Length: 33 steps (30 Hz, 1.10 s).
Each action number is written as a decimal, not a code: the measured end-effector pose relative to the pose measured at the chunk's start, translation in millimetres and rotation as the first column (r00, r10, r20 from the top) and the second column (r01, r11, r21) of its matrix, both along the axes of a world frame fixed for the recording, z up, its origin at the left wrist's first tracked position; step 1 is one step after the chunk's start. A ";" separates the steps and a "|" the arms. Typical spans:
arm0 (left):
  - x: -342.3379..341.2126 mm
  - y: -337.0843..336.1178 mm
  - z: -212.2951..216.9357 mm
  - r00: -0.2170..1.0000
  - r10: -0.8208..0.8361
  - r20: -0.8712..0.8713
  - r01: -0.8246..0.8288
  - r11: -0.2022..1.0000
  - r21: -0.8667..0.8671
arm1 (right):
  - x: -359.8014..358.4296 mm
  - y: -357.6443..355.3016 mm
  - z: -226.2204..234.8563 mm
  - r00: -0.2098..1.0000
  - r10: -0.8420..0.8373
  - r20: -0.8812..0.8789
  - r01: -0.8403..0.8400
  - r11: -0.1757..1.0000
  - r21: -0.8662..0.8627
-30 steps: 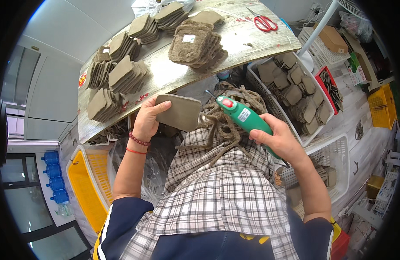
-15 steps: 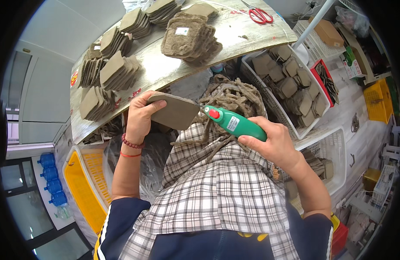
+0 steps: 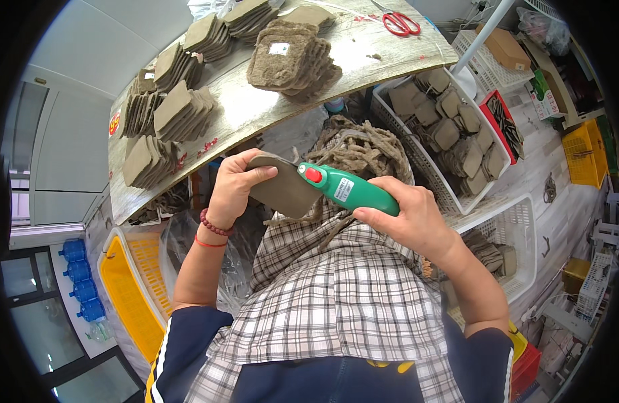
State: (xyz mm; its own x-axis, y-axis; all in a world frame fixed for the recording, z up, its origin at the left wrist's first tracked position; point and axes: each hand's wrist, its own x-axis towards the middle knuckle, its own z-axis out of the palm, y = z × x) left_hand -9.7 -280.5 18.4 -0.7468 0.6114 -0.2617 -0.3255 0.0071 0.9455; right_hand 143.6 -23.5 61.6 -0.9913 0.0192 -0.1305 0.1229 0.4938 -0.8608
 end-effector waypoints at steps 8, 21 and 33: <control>1.0 4.6 -4.5 0.988 -0.140 0.065 0.143 0.989 -0.044 | -11.6 -4.4 -5.0 0.999 0.036 0.014 -0.035 0.998 -0.046; -79.2 -53.7 -75.5 0.760 0.644 0.083 -0.643 0.728 0.236 | -3.3 17.9 -29.0 0.963 -0.261 0.068 0.269 0.919 -0.287; -169.4 -116.1 5.2 0.383 0.797 -0.466 -0.788 0.545 0.285 | 26.0 27.1 -33.0 0.927 -0.368 0.066 0.372 0.885 -0.279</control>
